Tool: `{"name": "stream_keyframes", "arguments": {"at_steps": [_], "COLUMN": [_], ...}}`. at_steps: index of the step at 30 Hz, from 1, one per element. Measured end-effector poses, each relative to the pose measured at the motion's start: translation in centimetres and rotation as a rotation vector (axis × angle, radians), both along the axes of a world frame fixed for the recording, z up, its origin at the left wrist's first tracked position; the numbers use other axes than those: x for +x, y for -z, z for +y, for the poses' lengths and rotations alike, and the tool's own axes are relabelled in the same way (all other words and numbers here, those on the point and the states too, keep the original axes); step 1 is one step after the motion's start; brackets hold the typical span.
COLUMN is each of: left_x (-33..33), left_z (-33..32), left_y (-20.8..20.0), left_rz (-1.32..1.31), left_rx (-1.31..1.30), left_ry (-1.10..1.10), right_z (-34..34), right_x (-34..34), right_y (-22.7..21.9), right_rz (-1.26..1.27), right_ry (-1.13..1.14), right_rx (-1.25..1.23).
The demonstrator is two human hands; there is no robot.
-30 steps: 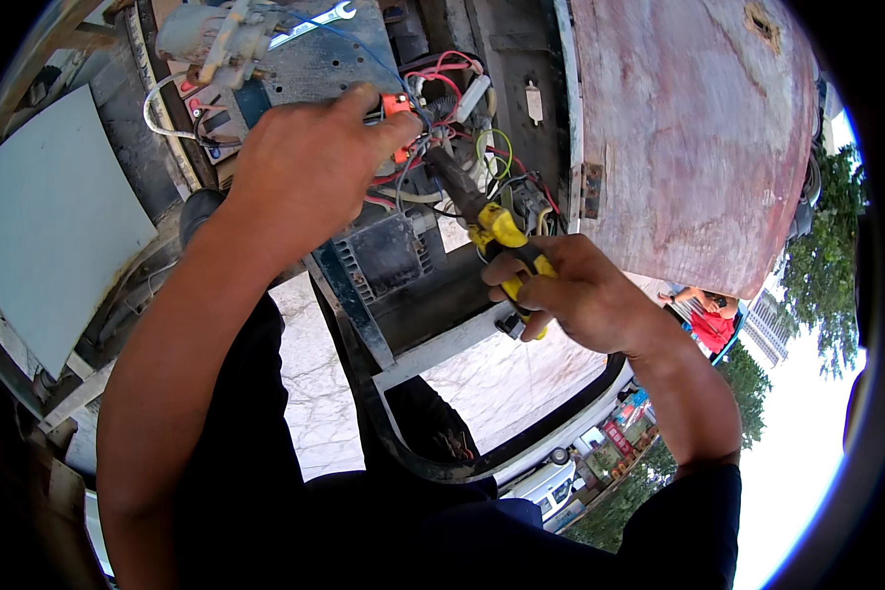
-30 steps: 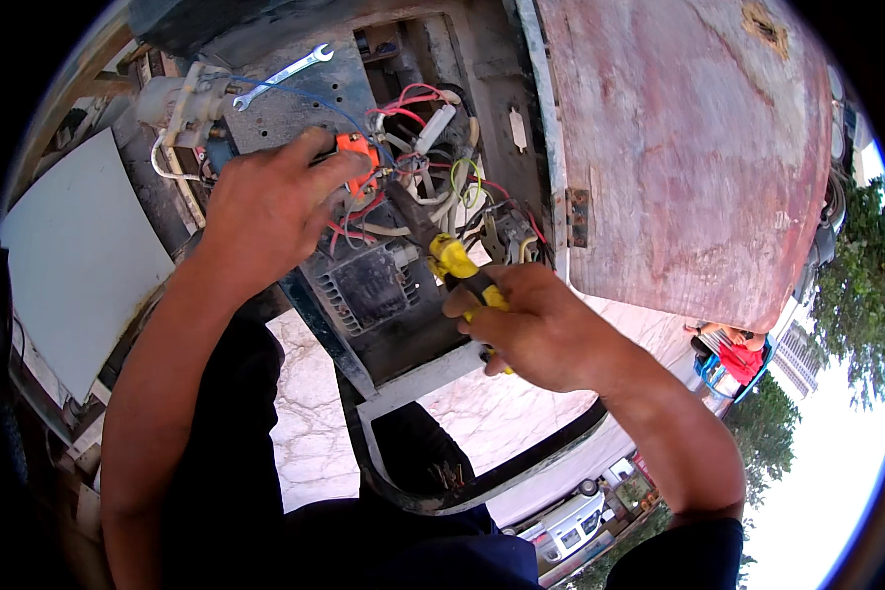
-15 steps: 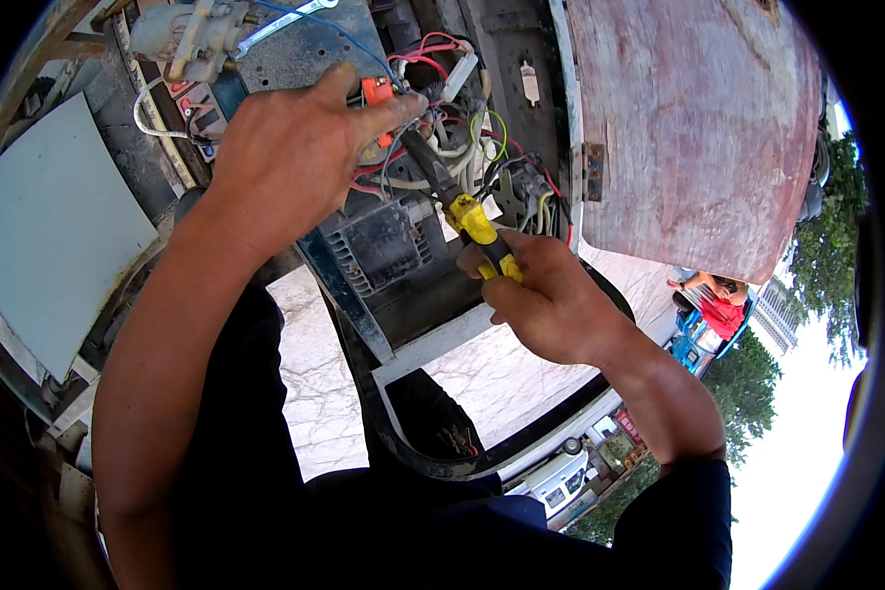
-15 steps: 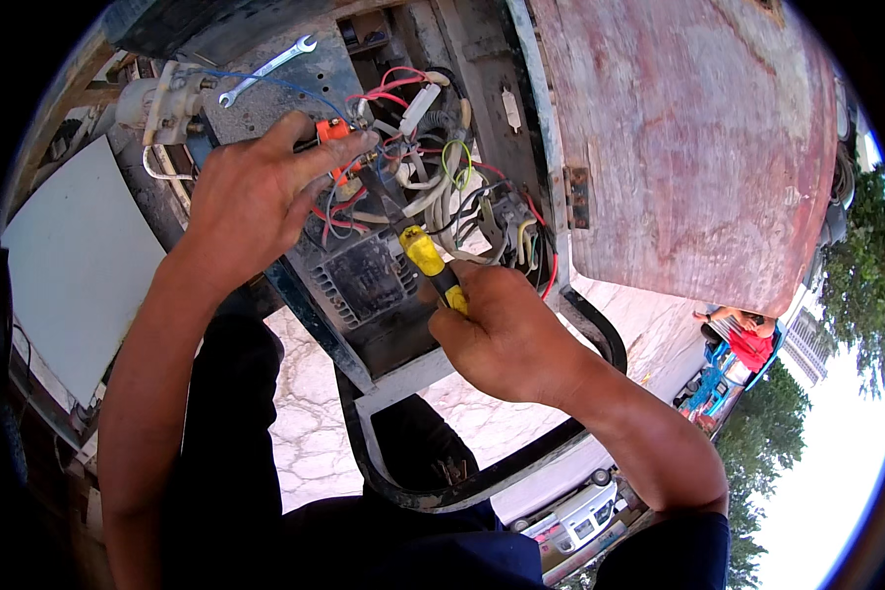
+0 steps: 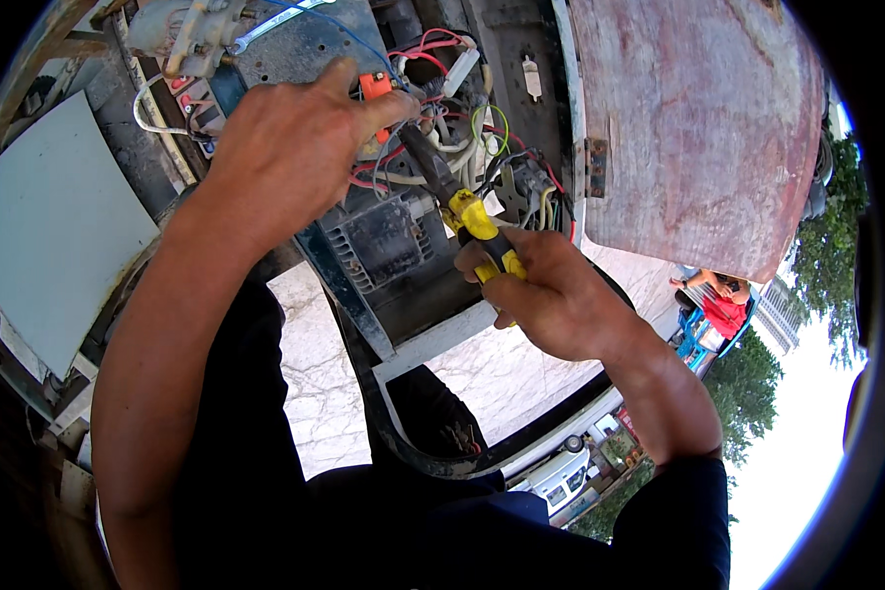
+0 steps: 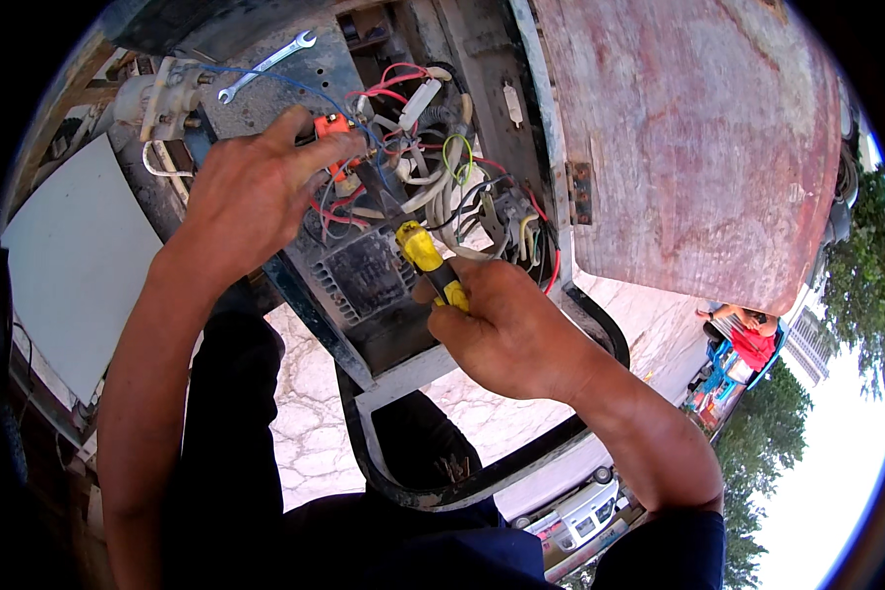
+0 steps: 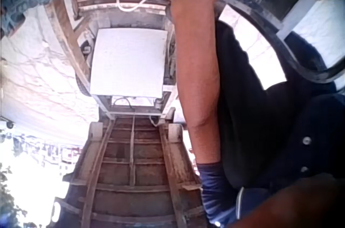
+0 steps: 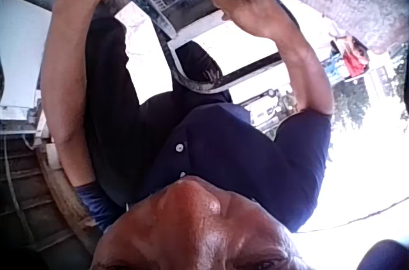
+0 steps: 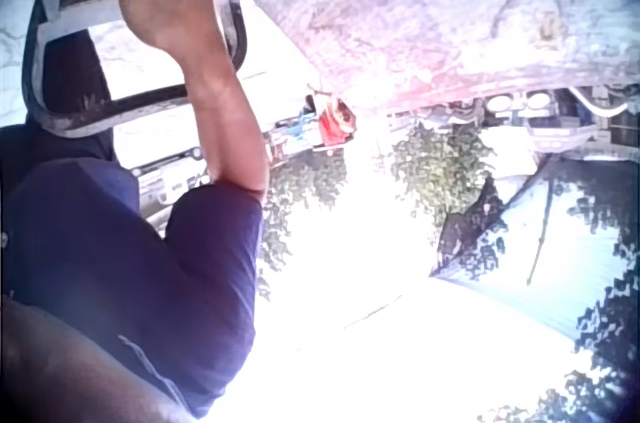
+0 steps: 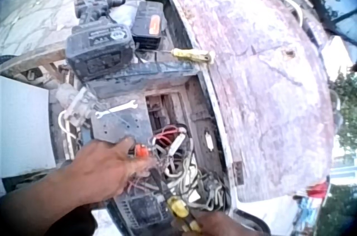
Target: The person manipulates a small cylindrical electrical component and connects wires to a red-orange terminal block using pliers. The person repeatedly adjusts and secures wire connections within a cluttered electrical compartment.
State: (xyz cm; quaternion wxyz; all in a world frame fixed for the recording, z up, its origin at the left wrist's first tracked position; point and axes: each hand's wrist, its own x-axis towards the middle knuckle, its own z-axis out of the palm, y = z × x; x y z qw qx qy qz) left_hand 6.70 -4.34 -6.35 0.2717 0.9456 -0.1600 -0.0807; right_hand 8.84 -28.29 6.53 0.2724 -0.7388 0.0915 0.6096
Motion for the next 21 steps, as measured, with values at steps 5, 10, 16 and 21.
{"name": "stream_keyframes", "arguments": {"at_steps": [5, 10, 16, 21], "left_x": [0.0, 0.0, 0.0, 0.1], "left_z": [0.1, 0.1, 0.1, 0.1], "left_y": [0.0, 0.1, 0.1, 0.0], "left_rz": [-0.035, -0.003, 0.004, 0.020], "left_rx": [-0.002, -0.010, -0.001, 0.021], "left_ry": [-0.001, 0.000, 0.000, 0.007], "right_z": [0.3, 0.3, 0.3, 0.1], "right_x": [0.6, 0.6, 0.1, -0.6], "right_y": [-0.5, -0.4, -0.4, -0.1], "right_rz": [0.003, 0.005, -0.115, -0.177], "right_ry": [-0.035, -0.034, -0.164, -0.185], "right_rx": [0.002, -0.008, -0.016, -0.002]}}
